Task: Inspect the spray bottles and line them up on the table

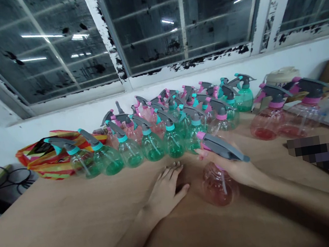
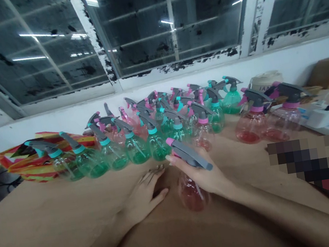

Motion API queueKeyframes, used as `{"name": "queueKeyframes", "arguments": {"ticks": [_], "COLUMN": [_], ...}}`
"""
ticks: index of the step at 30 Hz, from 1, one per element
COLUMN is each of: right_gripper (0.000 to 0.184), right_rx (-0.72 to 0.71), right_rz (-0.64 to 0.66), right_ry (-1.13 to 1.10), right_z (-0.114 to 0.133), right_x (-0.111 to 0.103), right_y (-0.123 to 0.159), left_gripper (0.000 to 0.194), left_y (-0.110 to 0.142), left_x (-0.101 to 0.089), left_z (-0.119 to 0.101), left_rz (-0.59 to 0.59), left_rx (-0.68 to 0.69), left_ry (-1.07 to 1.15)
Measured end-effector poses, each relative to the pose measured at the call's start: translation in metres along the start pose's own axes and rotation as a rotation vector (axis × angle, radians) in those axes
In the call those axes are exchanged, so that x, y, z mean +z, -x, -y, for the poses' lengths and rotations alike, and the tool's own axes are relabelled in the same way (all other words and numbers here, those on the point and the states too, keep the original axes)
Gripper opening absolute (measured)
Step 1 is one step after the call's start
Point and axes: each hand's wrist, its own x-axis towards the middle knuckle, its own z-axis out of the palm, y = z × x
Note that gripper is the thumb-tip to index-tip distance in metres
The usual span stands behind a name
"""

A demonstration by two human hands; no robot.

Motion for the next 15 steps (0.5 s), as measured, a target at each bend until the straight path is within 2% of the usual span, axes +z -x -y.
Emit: {"name": "queueKeyframes", "arguments": {"ticks": [5,12,15], "right_gripper": [0.013,0.028,0.027], "right_rx": [-0.056,-0.060,-0.058], "right_rz": [0.062,0.056,0.042], "right_ry": [-0.100,-0.115,-0.110], "right_z": [-0.0054,-0.0017,0.0024], "right_x": [-0.0019,-0.0023,-0.0023], "right_y": [-0.0043,-0.0010,-0.0018], "left_gripper": [0.050,0.050,0.050], "left_y": [-0.0002,-0.0011,-0.0015], "left_x": [0.0001,-0.0026,-0.0032], "left_z": [0.0004,-0.0015,-0.0015], "left_rz": [0.002,0.023,0.019], "left_rx": [0.002,-0.005,0.001], "left_ry": [-0.013,-0.006,-0.011]}}
